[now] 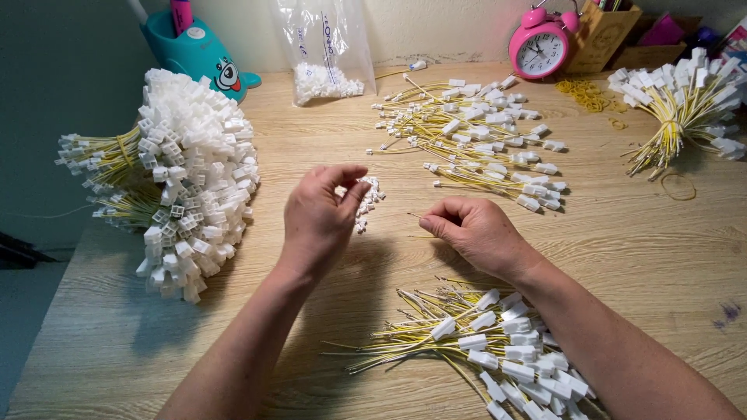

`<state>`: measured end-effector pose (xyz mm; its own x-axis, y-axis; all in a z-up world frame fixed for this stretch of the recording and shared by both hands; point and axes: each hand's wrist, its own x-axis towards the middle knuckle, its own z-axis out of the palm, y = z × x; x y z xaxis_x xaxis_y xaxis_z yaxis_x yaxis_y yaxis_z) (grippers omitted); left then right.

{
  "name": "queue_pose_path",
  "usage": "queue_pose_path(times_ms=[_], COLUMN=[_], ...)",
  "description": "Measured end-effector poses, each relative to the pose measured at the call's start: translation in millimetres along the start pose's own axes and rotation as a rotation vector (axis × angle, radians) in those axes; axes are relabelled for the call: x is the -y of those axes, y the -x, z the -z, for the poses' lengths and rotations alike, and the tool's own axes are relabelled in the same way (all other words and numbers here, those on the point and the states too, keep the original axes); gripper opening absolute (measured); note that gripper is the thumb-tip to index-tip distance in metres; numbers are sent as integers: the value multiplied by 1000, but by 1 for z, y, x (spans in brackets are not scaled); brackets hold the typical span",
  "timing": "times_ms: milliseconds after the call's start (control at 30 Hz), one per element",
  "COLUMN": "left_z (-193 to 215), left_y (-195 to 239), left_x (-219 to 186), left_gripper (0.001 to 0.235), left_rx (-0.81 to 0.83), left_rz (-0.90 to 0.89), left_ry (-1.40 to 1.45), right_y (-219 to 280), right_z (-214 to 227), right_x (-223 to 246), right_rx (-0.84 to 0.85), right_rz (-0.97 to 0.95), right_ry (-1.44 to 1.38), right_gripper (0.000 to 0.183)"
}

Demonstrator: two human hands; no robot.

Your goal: The person repeatedly picks up small white plastic connectors and yellow wires from a wooden table, inserts the wire ends into the connectors, and places the assembled units into a growing pile. The workspace includes a pink alarm clock, a teal container, and a bag of loose connectors.

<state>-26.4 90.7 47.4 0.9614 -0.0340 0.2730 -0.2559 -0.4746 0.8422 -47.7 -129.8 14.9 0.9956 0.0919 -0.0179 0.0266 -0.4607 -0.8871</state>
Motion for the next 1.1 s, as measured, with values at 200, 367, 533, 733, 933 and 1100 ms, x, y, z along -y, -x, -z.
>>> queue_pose_path(times_ms=[200, 367, 533, 733, 933, 1100], left_z=[-34, -57, -58, -42, -51, -64], left_y=[-37, -43, -44, -22, 1, 8], left_x=[27, 42, 52, 1, -7, 9], left_gripper=[18, 7, 10, 9, 22, 24], left_rx=[120, 155, 165, 165, 170, 211], left_rz=[-253, -213, -200, 164, 645, 787], left_ry=[-664, -819, -764, 48, 1111, 1279], right_y=[4, 2, 2, 8, 11, 8], right_z=[6, 10, 12, 27, 34, 33], right_x=[12, 1, 4, 23, 49, 71], right_rx=[-37, -49, -48, -96, -132, -174], right_rz=[-55, -88, -83, -67, -4, 212], right_ry=[-78, -110, -143, -196, -103, 150], right_gripper=[8, 8, 10, 11, 7, 3])
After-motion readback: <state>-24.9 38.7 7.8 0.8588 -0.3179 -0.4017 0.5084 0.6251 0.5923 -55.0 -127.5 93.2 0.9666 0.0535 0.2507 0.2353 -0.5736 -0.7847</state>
